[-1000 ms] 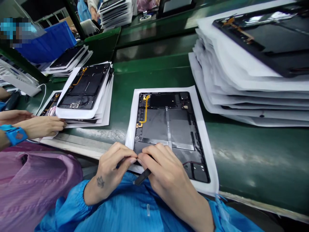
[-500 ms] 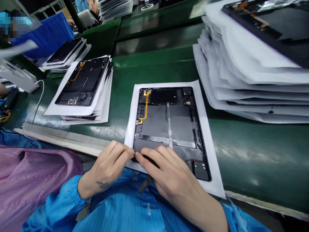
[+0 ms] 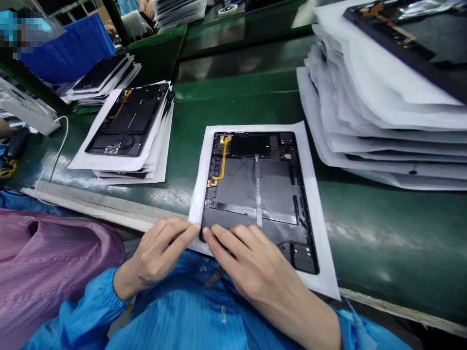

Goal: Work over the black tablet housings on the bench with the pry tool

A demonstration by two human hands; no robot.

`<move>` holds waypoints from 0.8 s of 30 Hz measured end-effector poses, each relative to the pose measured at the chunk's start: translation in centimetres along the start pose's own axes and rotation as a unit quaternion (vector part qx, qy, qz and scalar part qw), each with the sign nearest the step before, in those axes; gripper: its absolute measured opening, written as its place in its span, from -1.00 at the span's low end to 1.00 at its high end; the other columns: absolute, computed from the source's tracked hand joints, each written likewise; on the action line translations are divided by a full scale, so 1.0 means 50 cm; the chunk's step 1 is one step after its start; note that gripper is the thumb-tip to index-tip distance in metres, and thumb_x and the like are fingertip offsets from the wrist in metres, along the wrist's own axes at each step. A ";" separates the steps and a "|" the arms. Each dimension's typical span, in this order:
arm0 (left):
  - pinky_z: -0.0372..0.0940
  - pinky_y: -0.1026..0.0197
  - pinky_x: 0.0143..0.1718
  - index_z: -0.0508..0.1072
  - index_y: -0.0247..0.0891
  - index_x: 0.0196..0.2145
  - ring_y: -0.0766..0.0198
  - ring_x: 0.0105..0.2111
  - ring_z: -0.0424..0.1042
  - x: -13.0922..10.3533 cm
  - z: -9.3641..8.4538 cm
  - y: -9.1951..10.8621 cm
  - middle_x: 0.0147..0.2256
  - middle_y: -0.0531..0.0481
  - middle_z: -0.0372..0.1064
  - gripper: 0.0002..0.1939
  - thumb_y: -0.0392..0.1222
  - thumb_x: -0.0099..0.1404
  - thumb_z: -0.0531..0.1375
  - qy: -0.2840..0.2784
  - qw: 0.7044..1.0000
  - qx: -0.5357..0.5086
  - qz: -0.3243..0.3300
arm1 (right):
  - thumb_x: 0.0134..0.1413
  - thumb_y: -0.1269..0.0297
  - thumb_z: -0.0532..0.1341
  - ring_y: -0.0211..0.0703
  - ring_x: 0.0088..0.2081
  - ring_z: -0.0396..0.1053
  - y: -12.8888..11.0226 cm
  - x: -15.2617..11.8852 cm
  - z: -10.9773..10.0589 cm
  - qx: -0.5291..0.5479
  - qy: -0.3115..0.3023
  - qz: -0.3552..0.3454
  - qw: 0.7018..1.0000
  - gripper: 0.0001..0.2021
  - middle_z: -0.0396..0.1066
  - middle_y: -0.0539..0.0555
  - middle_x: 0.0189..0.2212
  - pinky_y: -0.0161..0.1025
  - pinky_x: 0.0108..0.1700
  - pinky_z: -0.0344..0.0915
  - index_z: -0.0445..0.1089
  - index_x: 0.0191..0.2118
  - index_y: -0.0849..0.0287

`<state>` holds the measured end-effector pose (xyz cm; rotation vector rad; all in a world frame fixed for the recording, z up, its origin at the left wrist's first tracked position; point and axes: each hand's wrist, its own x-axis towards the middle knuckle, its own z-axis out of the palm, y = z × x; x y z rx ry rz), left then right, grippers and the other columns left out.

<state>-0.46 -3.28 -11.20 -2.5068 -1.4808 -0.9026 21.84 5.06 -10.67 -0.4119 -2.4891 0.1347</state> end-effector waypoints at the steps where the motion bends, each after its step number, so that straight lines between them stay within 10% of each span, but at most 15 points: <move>1: 0.44 0.11 -0.03 0.33 -0.34 0.25 0.16 -0.06 0.47 -0.004 0.004 0.000 -0.10 -0.21 0.49 -0.59 -0.38 0.49 0.07 -0.002 1.000 0.000 0.002 | 0.40 0.57 -0.07 -0.05 -0.26 0.20 0.000 0.000 -0.002 -0.007 -0.002 -0.008 1.000 -0.65 0.48 0.24 -0.13 -0.09 -0.24 0.14 0.44 -0.01 0.50; 8: 0.43 0.09 0.00 0.34 -0.43 0.22 0.13 -0.03 0.45 -0.002 0.008 0.008 -0.07 -0.24 0.49 -0.61 -0.42 0.47 0.06 -0.017 0.999 0.022 0.015 | 0.39 0.53 -0.02 -0.06 -0.28 0.21 -0.003 -0.002 -0.004 -0.006 -0.020 -0.019 1.000 -0.70 0.48 0.23 -0.12 -0.11 -0.28 0.18 0.41 0.03 0.48; 14: 0.46 0.10 -0.10 0.43 -0.46 0.05 0.11 -0.12 0.44 0.020 -0.001 0.018 -0.12 -0.24 0.50 -0.68 -0.41 0.50 -0.03 -0.039 0.994 0.084 0.052 | 0.42 -0.05 -0.05 -0.05 -0.14 0.33 0.009 0.010 -0.052 0.041 -0.010 0.072 0.997 -0.36 0.40 0.27 -0.10 -0.15 -0.11 0.32 0.22 0.23 0.52; 24: 0.30 -0.04 0.25 0.19 -0.29 0.32 0.05 0.25 0.30 0.014 0.006 -0.002 0.21 -0.24 0.35 -0.51 -0.19 0.50 0.11 0.003 0.997 -0.048 -0.060 | 0.49 0.31 -0.13 -0.22 -0.46 0.29 -0.004 0.019 -0.074 -0.074 -0.127 0.052 0.988 -0.56 0.32 0.00 -0.38 -0.31 -0.42 0.23 0.12 0.37 0.08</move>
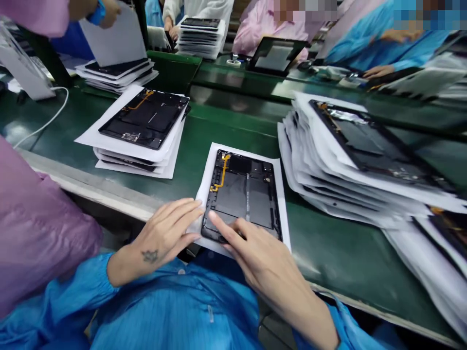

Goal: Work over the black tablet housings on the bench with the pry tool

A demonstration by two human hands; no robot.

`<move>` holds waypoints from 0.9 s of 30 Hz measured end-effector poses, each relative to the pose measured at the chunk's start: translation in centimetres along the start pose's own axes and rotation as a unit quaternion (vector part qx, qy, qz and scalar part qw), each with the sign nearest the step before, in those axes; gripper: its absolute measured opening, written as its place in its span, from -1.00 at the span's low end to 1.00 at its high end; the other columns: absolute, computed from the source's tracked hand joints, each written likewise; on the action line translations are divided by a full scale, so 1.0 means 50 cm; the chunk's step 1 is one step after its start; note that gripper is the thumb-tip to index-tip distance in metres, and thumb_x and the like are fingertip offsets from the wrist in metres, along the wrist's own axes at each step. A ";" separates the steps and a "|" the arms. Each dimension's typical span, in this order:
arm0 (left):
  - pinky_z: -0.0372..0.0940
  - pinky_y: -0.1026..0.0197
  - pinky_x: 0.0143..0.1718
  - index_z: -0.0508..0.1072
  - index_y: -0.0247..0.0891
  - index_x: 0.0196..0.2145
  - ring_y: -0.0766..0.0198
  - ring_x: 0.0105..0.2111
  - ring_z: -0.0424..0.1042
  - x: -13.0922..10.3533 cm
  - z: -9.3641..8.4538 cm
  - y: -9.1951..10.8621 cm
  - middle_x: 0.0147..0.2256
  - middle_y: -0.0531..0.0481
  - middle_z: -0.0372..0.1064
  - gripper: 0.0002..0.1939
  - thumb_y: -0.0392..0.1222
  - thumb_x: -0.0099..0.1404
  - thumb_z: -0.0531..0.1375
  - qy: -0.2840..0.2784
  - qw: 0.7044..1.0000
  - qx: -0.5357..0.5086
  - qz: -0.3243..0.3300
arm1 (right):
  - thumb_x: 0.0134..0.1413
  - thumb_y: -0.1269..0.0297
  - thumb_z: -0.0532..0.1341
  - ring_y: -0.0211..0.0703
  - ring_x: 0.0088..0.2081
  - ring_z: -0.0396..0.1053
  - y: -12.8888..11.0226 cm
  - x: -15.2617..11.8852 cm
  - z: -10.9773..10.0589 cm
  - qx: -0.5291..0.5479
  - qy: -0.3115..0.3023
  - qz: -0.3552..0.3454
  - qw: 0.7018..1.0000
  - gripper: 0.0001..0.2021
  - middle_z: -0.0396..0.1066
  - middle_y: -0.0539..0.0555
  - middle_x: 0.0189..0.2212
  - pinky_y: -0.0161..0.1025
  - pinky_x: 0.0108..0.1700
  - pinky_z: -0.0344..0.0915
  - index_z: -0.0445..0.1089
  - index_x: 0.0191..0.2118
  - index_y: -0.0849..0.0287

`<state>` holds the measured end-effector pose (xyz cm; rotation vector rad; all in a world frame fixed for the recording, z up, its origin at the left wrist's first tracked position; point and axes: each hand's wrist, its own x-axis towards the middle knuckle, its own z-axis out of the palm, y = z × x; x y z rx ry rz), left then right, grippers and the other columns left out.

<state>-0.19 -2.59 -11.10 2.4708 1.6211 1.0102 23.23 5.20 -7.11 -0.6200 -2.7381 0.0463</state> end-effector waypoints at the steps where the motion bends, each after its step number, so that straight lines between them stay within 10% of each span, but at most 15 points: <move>1: 0.25 -0.06 0.29 0.14 -0.28 0.36 0.05 0.30 0.25 0.007 -0.001 -0.003 0.25 -0.24 0.30 -0.45 -0.11 0.50 0.12 -0.022 1.000 -0.008 -0.007 | 0.48 0.36 -0.11 -0.24 -0.44 0.31 -0.001 -0.004 0.002 0.017 0.000 0.003 1.000 -0.55 0.34 0.00 -0.37 -0.33 -0.40 0.25 0.12 0.37 0.06; 6: 0.03 -0.03 0.41 0.03 -0.23 0.40 0.13 0.39 0.07 0.038 0.006 -0.017 0.36 -0.19 0.13 -0.34 0.04 0.49 0.11 -0.094 0.995 -0.031 0.002 | 0.37 0.51 0.05 -0.26 -0.28 0.42 0.001 -0.018 0.010 0.059 0.043 0.011 0.997 -0.52 0.43 0.09 -0.21 -0.38 -0.29 0.34 0.24 0.32 0.04; 27: 0.04 -0.02 0.39 0.16 -0.31 0.33 0.15 0.36 0.14 0.041 0.027 -0.013 0.33 -0.22 0.19 -0.44 0.00 0.50 0.11 -0.073 0.997 -0.019 0.004 | 0.35 0.57 0.02 -0.21 -0.29 0.48 0.005 0.011 0.033 0.049 0.019 -0.044 0.998 -0.68 0.54 0.17 -0.18 -0.33 -0.31 0.37 0.44 0.05 0.28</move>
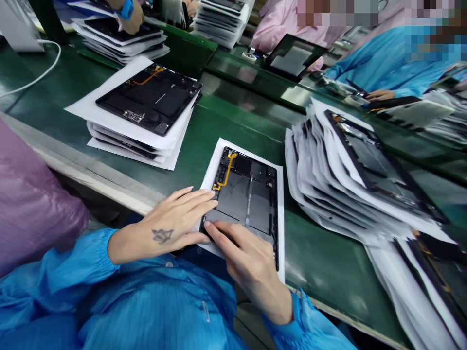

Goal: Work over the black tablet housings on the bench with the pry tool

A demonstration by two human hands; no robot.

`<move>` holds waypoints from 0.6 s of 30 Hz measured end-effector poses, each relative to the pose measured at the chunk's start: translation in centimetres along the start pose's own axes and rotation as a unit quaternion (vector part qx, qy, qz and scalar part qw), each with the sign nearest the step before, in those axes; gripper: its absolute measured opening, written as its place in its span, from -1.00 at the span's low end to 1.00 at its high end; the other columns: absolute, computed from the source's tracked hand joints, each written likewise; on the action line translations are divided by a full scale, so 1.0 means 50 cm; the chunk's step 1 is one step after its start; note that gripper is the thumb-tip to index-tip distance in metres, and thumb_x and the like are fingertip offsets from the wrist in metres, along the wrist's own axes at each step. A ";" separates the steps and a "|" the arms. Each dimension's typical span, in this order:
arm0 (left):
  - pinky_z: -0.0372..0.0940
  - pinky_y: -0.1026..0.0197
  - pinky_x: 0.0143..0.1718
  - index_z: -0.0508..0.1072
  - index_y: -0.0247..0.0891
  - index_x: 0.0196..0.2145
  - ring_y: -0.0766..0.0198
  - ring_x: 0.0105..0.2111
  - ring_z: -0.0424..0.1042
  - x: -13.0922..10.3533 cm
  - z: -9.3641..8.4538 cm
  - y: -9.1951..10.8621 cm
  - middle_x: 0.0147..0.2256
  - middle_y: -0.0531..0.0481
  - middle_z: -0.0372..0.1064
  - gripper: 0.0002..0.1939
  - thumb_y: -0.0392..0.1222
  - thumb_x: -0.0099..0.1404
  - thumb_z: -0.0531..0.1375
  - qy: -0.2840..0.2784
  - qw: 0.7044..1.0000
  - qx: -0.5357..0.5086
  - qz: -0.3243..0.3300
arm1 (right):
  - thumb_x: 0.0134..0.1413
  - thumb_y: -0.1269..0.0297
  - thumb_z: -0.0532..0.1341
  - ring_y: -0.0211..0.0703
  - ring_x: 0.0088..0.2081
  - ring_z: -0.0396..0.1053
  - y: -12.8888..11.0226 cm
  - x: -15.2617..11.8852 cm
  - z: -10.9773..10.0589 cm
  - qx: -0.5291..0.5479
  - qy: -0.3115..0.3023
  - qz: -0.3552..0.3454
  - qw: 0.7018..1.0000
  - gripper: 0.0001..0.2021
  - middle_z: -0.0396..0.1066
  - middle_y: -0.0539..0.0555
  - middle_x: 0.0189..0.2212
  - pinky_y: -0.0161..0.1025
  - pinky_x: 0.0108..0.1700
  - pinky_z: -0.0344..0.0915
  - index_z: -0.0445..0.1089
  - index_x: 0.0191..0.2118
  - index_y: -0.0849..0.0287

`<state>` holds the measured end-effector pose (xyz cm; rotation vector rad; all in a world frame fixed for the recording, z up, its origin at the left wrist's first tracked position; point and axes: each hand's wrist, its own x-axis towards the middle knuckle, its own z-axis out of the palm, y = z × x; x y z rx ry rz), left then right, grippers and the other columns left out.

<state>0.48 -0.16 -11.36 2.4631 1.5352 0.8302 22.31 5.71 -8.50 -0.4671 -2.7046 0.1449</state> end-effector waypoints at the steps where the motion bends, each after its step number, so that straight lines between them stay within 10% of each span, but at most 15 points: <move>1: 0.04 -0.01 0.39 0.17 -0.32 0.32 0.15 0.36 0.14 -0.001 0.002 0.000 0.32 -0.22 0.19 -0.45 0.00 0.50 0.11 0.005 1.000 0.002 0.001 | 0.36 0.56 0.02 -0.21 -0.29 0.48 0.000 0.001 0.000 -0.003 -0.001 -0.002 1.000 -0.68 0.54 0.18 -0.18 -0.33 -0.31 0.37 0.43 0.06 0.29; 18: 0.16 -0.05 0.34 0.06 -0.26 0.37 0.08 0.33 0.20 0.004 -0.003 -0.007 0.31 -0.24 0.21 -0.38 -0.12 0.45 0.16 -0.013 0.999 -0.048 -0.006 | 0.40 0.48 0.03 -0.21 -0.45 0.25 -0.005 0.056 -0.030 -0.114 -0.064 -0.121 0.984 -0.73 0.42 0.06 -0.41 -0.20 -0.47 0.03 0.43 -0.31 0.22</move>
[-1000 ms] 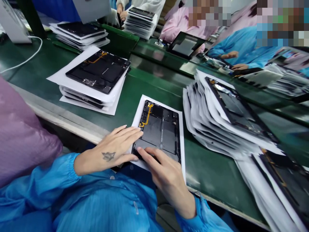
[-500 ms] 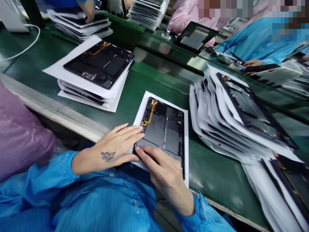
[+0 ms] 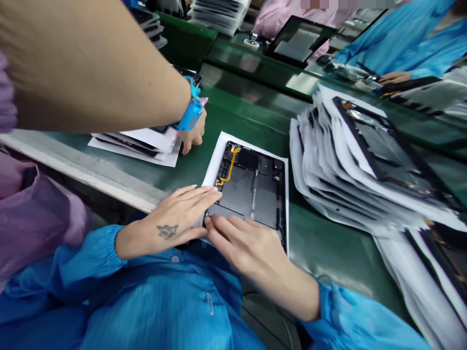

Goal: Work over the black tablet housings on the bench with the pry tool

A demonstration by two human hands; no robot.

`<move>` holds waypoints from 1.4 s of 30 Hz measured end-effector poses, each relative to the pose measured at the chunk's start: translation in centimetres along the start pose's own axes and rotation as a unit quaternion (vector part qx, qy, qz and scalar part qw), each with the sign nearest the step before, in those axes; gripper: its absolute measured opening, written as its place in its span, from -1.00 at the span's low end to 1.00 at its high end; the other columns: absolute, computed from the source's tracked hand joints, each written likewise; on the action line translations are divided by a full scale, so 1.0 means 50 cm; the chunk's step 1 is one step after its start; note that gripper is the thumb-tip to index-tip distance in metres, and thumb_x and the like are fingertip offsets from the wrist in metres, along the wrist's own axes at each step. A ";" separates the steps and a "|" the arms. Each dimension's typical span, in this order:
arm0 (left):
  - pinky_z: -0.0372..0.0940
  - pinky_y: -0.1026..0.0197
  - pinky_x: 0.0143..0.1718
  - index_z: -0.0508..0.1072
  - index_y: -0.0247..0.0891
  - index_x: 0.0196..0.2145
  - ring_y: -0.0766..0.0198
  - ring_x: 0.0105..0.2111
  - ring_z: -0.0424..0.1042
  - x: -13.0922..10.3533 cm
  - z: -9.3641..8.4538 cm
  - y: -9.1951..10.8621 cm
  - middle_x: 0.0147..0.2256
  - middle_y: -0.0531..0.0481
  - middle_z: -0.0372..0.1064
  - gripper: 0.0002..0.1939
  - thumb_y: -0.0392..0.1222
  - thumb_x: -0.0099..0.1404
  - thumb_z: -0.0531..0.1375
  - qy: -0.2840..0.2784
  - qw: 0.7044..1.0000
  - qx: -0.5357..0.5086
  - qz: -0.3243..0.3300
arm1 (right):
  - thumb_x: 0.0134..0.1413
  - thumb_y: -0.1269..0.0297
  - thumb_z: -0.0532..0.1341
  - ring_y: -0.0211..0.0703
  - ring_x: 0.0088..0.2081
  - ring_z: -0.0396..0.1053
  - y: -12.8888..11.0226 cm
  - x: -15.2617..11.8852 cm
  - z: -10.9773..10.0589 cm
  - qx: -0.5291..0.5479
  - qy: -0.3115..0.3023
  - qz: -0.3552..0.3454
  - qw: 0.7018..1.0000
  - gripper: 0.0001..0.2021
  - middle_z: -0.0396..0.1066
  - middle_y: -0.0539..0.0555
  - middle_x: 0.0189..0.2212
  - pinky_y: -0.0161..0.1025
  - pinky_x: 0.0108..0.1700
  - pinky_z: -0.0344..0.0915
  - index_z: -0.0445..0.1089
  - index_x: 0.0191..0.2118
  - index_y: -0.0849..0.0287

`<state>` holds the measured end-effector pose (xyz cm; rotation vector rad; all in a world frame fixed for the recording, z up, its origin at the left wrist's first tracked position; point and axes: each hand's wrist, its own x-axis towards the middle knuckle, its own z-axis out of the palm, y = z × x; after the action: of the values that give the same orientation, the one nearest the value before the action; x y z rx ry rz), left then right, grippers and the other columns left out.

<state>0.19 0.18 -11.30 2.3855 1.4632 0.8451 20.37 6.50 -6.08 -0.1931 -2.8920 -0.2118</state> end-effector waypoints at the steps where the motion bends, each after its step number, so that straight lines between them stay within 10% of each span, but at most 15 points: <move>1: 0.15 -0.06 0.34 0.05 -0.26 0.38 0.08 0.34 0.19 -0.002 0.001 -0.001 0.32 -0.25 0.20 -0.36 -0.13 0.45 0.16 0.000 1.000 -0.002 0.000 | 0.40 0.47 0.04 -0.21 -0.45 0.26 0.004 0.002 -0.002 0.006 -0.006 -0.010 1.000 -0.74 0.42 0.05 -0.41 -0.20 -0.47 0.03 0.42 -0.30 0.21; 12: 0.12 -0.08 0.35 0.02 -0.24 0.40 0.10 0.34 0.19 -0.003 0.003 -0.004 0.33 -0.23 0.17 -0.39 -0.06 0.51 0.09 -0.002 1.000 0.024 0.010 | 0.32 0.46 0.14 -0.19 -0.42 0.34 0.005 -0.002 0.005 0.012 -0.030 0.012 0.999 -0.85 0.46 0.03 -0.39 -0.24 -0.47 0.07 0.41 -0.29 0.17; 16: 0.25 -0.10 0.28 0.09 -0.25 0.37 0.04 0.29 0.27 -0.028 0.004 0.010 0.27 -0.25 0.27 -0.39 -0.02 0.49 0.13 0.048 0.998 0.051 0.004 | 0.35 0.47 0.09 -0.24 -0.26 0.47 -0.002 -0.048 -0.010 0.105 0.089 0.108 0.985 -0.74 0.53 0.08 -0.20 -0.32 -0.31 0.32 0.45 0.02 0.16; 21: 0.41 0.03 0.13 0.32 -0.26 0.22 0.12 0.08 0.48 -0.071 0.002 0.024 0.05 -0.17 0.49 -0.61 -0.35 0.48 0.09 0.142 0.988 0.056 0.020 | 0.26 0.32 0.29 -0.26 -0.49 0.30 -0.061 -0.109 -0.021 0.199 0.332 0.376 0.842 -0.60 0.38 -0.04 -0.47 -0.29 -0.39 0.32 0.42 0.19 0.00; 25: 0.41 0.04 0.13 0.35 -0.31 0.19 0.11 0.08 0.47 -0.076 0.005 0.030 0.04 -0.20 0.49 -0.58 -0.48 0.41 0.10 0.131 0.986 0.089 0.048 | 0.40 0.01 0.08 -0.24 -0.55 0.23 -0.081 -0.113 -0.017 0.384 0.368 0.422 0.734 -0.62 0.23 -0.05 -0.62 -0.22 -0.40 0.33 0.58 -0.05 0.09; 29: 0.42 0.03 0.11 0.36 -0.36 0.18 0.07 0.07 0.46 -0.067 0.008 0.035 0.03 -0.25 0.48 -0.56 -0.51 0.38 0.12 0.121 0.984 0.115 0.060 | 0.37 -0.22 -0.17 -0.12 -0.38 0.38 -0.076 -0.107 0.000 0.430 0.320 0.354 0.766 -0.30 0.42 0.11 -0.45 -0.15 -0.33 0.34 0.61 -0.23 0.14; 34: 0.43 0.06 0.08 0.42 -0.38 0.13 0.06 0.05 0.47 -0.060 0.008 0.032 0.01 -0.25 0.49 -0.61 -0.49 0.39 0.09 0.108 0.980 0.152 0.072 | 0.35 0.33 0.20 -0.14 -0.32 0.42 -0.095 -0.098 0.052 0.337 0.346 0.264 0.835 -0.85 0.49 0.09 -0.35 -0.15 -0.25 0.38 0.48 -0.06 0.20; 42: 0.48 0.05 -0.06 0.49 -0.46 0.01 0.02 -0.04 0.51 -0.043 0.002 0.036 -0.06 -0.29 0.53 -0.72 -0.45 0.44 0.06 0.100 0.964 0.215 0.119 | 0.26 0.47 0.25 -0.06 -0.26 0.39 -0.113 -0.080 0.108 0.114 0.351 0.223 0.902 -0.77 0.52 0.14 -0.38 -0.07 -0.16 0.38 0.46 0.02 0.29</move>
<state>0.88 -2.54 -11.30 2.9183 1.5905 0.9219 22.21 1.36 -12.96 -0.5894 -2.0617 0.1235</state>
